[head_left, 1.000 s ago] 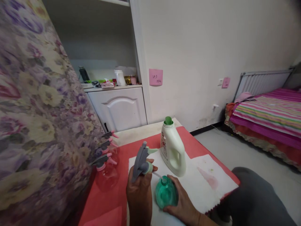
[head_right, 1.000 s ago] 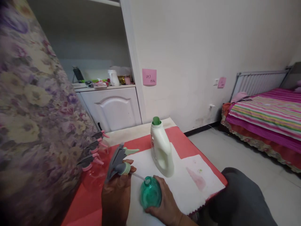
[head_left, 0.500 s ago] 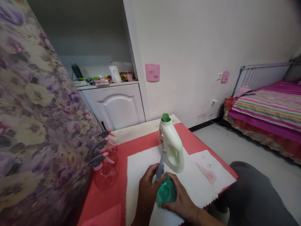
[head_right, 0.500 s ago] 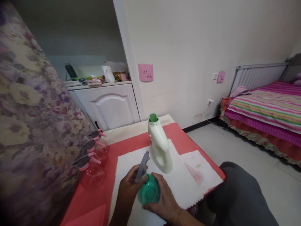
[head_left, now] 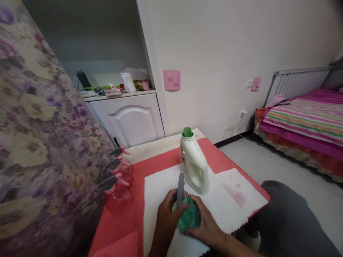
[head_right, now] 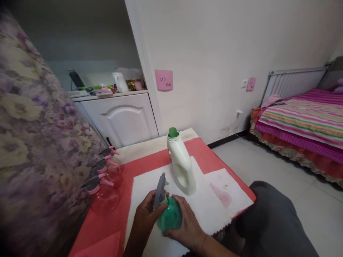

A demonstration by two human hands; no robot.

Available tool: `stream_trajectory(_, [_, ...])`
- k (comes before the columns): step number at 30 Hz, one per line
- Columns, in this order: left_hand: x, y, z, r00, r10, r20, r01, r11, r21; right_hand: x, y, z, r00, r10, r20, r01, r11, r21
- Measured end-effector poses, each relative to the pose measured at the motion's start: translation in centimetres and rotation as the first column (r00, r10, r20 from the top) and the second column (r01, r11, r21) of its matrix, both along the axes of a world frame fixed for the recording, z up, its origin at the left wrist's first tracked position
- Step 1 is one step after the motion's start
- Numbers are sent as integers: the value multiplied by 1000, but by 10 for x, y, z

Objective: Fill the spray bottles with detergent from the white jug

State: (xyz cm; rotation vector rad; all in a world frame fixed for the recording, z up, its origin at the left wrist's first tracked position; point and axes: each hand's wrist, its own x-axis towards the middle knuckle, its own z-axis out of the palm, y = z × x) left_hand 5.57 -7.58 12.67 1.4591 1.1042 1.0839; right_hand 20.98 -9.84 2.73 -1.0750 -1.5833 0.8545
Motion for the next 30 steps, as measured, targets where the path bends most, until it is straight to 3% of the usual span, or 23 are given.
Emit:
stream_trajectory(9, [-7,-3,9,986,-129,-109,134,990,47,0,-1,5,1000,0,1,0,1000,-1])
stream_trajectory(17, [-1,-5,7,989,-38,-142,56,991,121,0,-1,6,1000,-13,-3,13,1000,-10])
stream_trajectory(24, [-2,-5,2,994,-41,-98,46,997,55,0,-1,11,1000,5,-16,-5,1000,-1])
stream_trajectory(30, [0,-7,2,993,-23,-120,32,997,73,0,-2,11,1000,2,-17,-2,1000,-7])
